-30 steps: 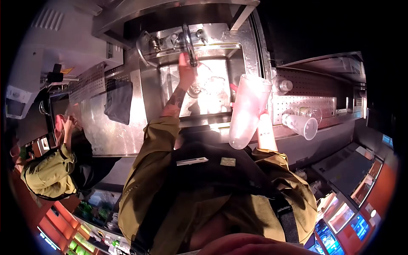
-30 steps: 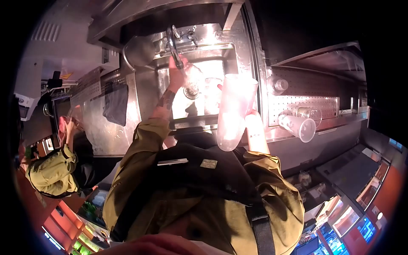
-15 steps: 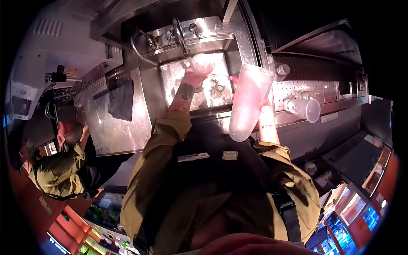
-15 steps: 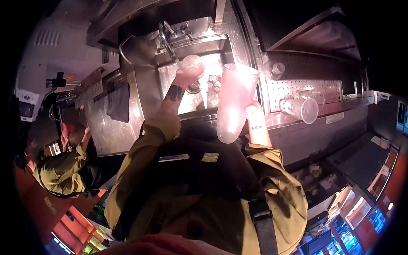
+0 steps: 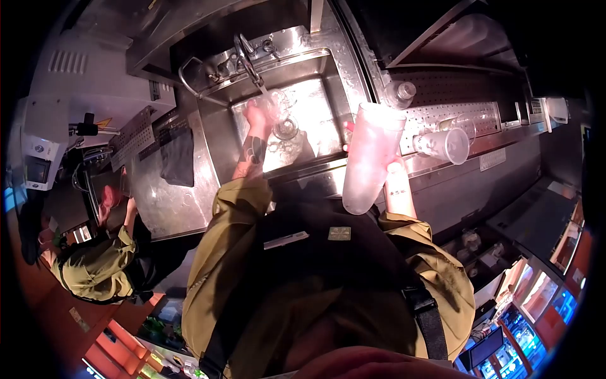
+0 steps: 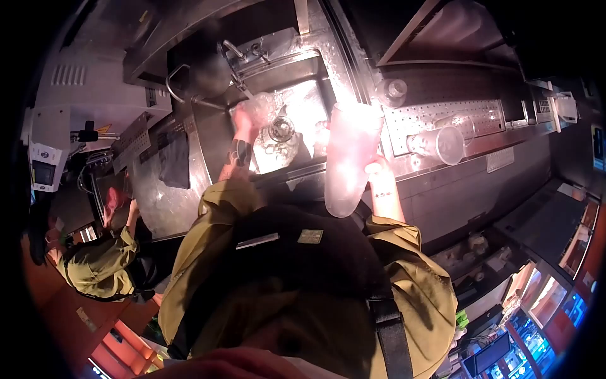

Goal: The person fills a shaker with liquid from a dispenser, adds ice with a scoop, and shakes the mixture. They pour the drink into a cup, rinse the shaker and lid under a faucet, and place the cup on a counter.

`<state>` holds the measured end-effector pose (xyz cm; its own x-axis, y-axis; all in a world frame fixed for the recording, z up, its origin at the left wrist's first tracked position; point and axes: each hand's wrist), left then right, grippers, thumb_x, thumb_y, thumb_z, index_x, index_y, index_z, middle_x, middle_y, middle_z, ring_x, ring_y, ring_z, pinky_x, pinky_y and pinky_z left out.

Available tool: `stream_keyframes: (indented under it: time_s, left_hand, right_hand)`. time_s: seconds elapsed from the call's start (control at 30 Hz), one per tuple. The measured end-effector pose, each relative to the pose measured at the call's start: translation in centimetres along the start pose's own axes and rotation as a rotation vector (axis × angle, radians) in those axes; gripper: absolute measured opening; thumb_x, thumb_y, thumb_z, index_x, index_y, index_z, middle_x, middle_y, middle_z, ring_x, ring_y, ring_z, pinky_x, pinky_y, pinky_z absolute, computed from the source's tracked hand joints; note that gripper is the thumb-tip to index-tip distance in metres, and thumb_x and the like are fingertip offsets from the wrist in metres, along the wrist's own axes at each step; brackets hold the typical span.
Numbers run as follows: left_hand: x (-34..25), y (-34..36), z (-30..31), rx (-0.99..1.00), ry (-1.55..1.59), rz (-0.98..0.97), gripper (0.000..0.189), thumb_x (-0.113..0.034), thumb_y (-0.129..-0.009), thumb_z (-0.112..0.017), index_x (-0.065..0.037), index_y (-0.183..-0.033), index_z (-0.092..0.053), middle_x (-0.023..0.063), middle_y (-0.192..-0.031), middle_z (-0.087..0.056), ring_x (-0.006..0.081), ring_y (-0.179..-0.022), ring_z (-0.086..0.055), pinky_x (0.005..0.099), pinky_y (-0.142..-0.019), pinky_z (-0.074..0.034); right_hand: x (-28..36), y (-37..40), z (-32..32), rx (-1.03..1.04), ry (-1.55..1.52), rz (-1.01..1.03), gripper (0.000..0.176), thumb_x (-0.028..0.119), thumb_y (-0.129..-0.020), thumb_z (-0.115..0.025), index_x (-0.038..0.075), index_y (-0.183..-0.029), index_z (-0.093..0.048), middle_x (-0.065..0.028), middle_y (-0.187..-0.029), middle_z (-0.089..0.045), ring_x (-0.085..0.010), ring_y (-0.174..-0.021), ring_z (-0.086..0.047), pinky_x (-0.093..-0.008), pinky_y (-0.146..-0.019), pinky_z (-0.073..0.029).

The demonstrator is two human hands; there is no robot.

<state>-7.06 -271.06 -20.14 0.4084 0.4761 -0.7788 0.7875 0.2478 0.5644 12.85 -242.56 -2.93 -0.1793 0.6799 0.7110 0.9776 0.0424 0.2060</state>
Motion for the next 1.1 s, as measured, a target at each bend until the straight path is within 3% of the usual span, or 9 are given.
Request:
stream_keyframes:
  time_s: [0.07,0.2,0.33,0.57,0.63,0.73,0.97,1.0,1.1]
  left_hand:
    - [0.0,-0.3,-0.5,-0.102,-0.336,-0.283,0.035,-0.032,-0.092,-0.052,-0.006,-0.114,-0.043,0.0101,-0.108,-0.051,0.0230,-0.097,-0.054,0.0397,-0.078,-0.052]
    - [-1.0,-2.4,-1.2,0.186,-0.386,-0.352,0.032,-0.031,-0.093,-0.052,-0.007,-0.114,-0.049,0.0085,-0.112,-0.052,0.0185,-0.097,-0.055,0.0349,-0.073,-0.054]
    - [-4.1,2.7,-5.7,0.599,-0.305,0.130,0.026,-0.020,-0.092,-0.057,-0.008,-0.114,-0.051,0.0078,-0.094,-0.060,0.0148,-0.078,-0.061,0.0302,-0.061,-0.056]
    - [-3.9,10.9,-9.7,0.467,-0.527,-0.694,0.030,-0.023,-0.091,-0.061,-0.001,-0.110,-0.052,0.0085,-0.087,-0.061,0.0116,-0.073,-0.060,0.0251,-0.058,-0.052]
    - [-3.7,9.2,-9.1,0.407,-0.602,-0.819,0.033,-0.021,-0.087,-0.063,0.001,-0.109,-0.053,0.0157,-0.097,-0.062,0.0202,-0.088,-0.063,0.0340,-0.079,-0.051]
    - [-7.1,10.2,-10.2,0.402,-0.681,-1.404,0.021,-0.009,-0.090,-0.055,0.001,-0.108,-0.049,0.0185,-0.112,-0.061,0.0229,-0.090,-0.065,0.0332,-0.082,-0.051]
    - [-1.1,12.2,-15.5,0.918,-0.887,-1.462,0.028,-0.007,-0.079,-0.062,0.003,-0.105,-0.054,0.0197,-0.109,-0.058,0.0283,-0.100,-0.058,0.0367,-0.085,-0.049]
    - [2.5,12.3,-16.9,1.182,-0.838,-1.140,0.034,-0.013,-0.077,-0.067,0.003,-0.106,-0.055,0.0199,-0.109,-0.055,0.0290,-0.103,-0.055,0.0359,-0.088,-0.048]
    - [9.0,14.6,-20.7,1.226,-0.863,-1.103,0.053,-0.028,-0.073,-0.074,0.003,-0.111,-0.053,0.0178,-0.116,-0.050,0.0326,-0.109,-0.051,0.0371,-0.094,-0.043]
  right_hand:
    - [0.2,0.1,0.0,0.011,0.009,0.005,0.058,0.007,-0.068,-0.071,0.003,-0.122,-0.051,-0.0079,-0.106,-0.059,-0.0170,-0.093,-0.060,-0.0282,-0.081,-0.051]
    - [0.4,0.4,0.4,0.019,0.002,0.014,0.057,0.007,-0.068,-0.071,0.003,-0.121,-0.051,-0.0078,-0.105,-0.059,-0.0170,-0.094,-0.060,-0.0284,-0.081,-0.050]
    - [1.1,0.6,0.6,0.030,0.006,0.029,0.057,0.008,-0.068,-0.071,0.003,-0.121,-0.051,-0.0077,-0.105,-0.059,-0.0171,-0.094,-0.060,-0.0287,-0.082,-0.050]
    - [3.3,1.0,1.8,0.045,0.025,0.073,0.056,0.009,-0.068,-0.071,0.003,-0.121,-0.052,-0.0076,-0.105,-0.059,-0.0172,-0.095,-0.059,-0.0291,-0.083,-0.050]
    - [4.6,1.5,2.3,0.069,0.026,0.053,0.056,0.009,-0.068,-0.071,0.003,-0.121,-0.052,-0.0076,-0.105,-0.059,-0.0172,-0.095,-0.059,-0.0292,-0.083,-0.050]
    - [7.0,2.6,2.9,0.118,-0.014,-0.051,0.058,0.011,-0.068,-0.073,0.003,-0.122,-0.051,-0.0080,-0.107,-0.059,-0.0179,-0.099,-0.058,-0.0299,-0.087,-0.048]
    - [7.4,5.5,6.3,0.147,-0.099,-0.094,0.058,0.013,-0.072,-0.073,0.002,-0.124,-0.050,-0.0084,-0.111,-0.059,-0.0185,-0.104,-0.057,-0.0300,-0.088,-0.047]
    - [7.3,5.7,6.5,0.123,-0.091,-0.083,0.058,0.013,-0.072,-0.073,0.002,-0.124,-0.050,-0.0084,-0.111,-0.059,-0.0185,-0.103,-0.057,-0.0300,-0.088,-0.047]
    - [7.1,6.0,6.7,0.028,-0.038,-0.041,0.056,0.013,-0.074,-0.072,0.001,-0.124,-0.050,-0.0084,-0.110,-0.059,-0.0182,-0.102,-0.057,-0.0300,-0.086,-0.048]
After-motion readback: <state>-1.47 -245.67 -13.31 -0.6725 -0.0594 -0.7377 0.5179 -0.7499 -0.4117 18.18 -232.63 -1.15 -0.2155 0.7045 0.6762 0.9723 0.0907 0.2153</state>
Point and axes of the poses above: each hand's wrist, its own y-axis away from the middle knuckle, its own z-axis out of the back of the hand, x = y × z
